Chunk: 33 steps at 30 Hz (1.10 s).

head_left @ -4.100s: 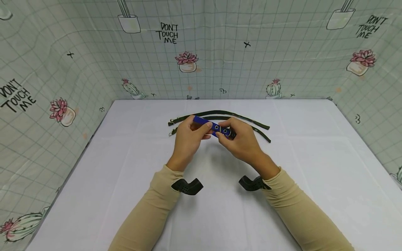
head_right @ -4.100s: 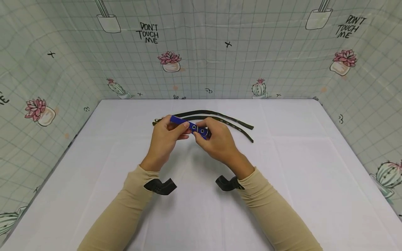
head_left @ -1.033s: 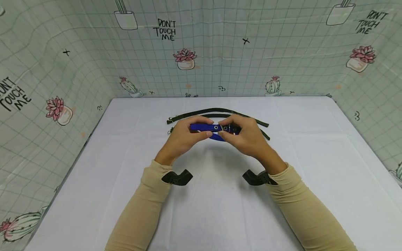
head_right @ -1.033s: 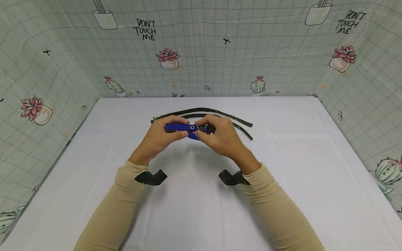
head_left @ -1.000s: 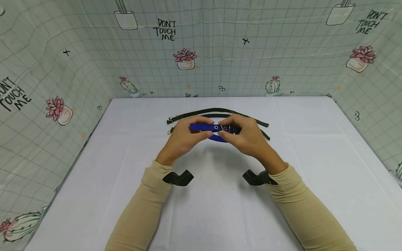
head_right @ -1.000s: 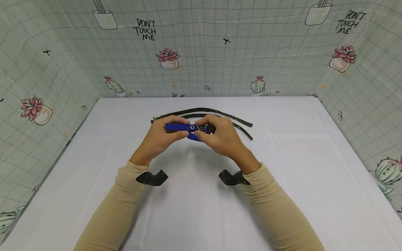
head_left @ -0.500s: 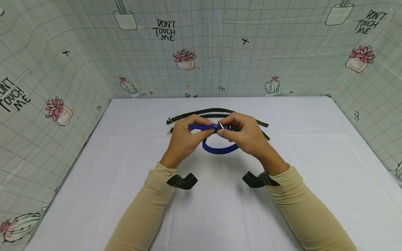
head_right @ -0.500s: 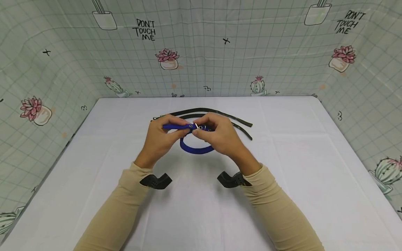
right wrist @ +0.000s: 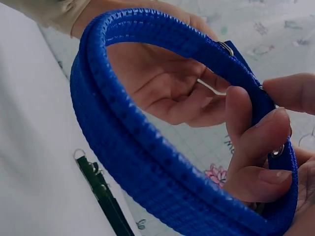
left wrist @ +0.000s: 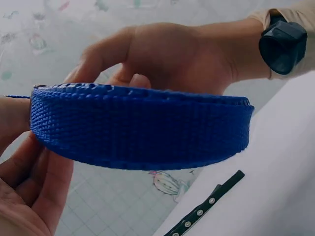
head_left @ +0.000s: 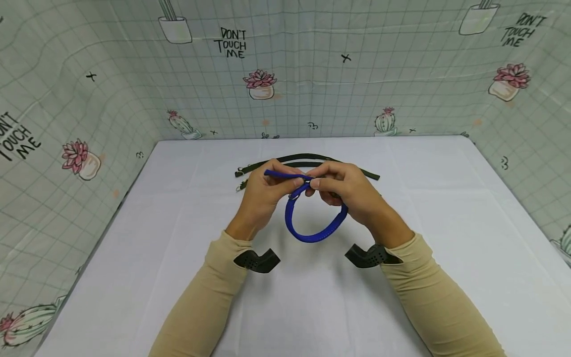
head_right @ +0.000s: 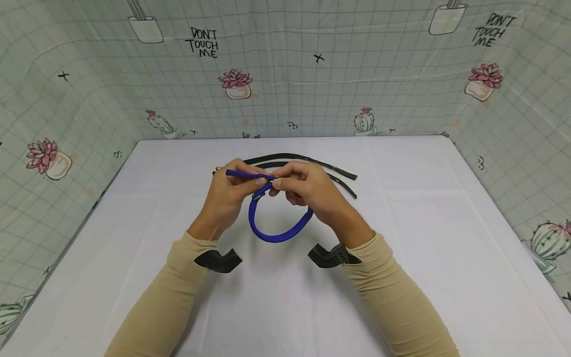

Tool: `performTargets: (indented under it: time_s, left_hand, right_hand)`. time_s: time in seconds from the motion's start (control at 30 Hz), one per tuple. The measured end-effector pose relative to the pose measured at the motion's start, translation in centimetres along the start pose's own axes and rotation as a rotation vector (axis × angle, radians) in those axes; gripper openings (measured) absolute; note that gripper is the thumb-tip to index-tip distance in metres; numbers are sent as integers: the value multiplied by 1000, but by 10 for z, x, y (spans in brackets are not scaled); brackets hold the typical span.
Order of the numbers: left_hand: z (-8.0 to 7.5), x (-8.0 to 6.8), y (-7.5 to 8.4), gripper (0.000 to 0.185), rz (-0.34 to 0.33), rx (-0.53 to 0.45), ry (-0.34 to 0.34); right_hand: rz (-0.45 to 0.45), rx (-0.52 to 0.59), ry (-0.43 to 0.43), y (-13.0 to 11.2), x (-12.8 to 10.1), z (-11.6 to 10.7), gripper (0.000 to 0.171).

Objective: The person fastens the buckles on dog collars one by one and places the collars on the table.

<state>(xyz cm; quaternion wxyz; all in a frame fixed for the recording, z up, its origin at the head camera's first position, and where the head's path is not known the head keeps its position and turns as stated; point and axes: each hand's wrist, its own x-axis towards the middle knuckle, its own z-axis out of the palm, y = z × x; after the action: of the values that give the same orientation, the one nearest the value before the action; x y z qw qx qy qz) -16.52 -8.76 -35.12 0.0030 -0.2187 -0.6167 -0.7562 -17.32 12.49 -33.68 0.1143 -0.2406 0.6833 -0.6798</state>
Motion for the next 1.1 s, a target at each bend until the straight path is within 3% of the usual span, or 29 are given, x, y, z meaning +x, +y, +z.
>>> performTargets:
  time_s: [0.37, 0.63, 0.7, 0.87, 1.1]
  left_hand:
    - [8, -1, 3, 13, 56, 20, 70]
    - [16, -4, 8, 19, 193, 277, 140]
    - [17, -4, 9, 19, 216, 293, 147]
    - [16, -6, 11, 20, 208, 248, 113]
    - [16, -4, 14, 24, 175, 209, 41]
  right_hand:
    - [31, -2, -2, -3, 2, 4, 18]
    - [56, 58, -8, -4, 2, 5, 16]
    - [58, 90, -5, -4, 1, 6, 14]
    - [36, 183, -6, -4, 0, 8, 10]
    - [10, 194, 28, -5, -2, 8, 9]
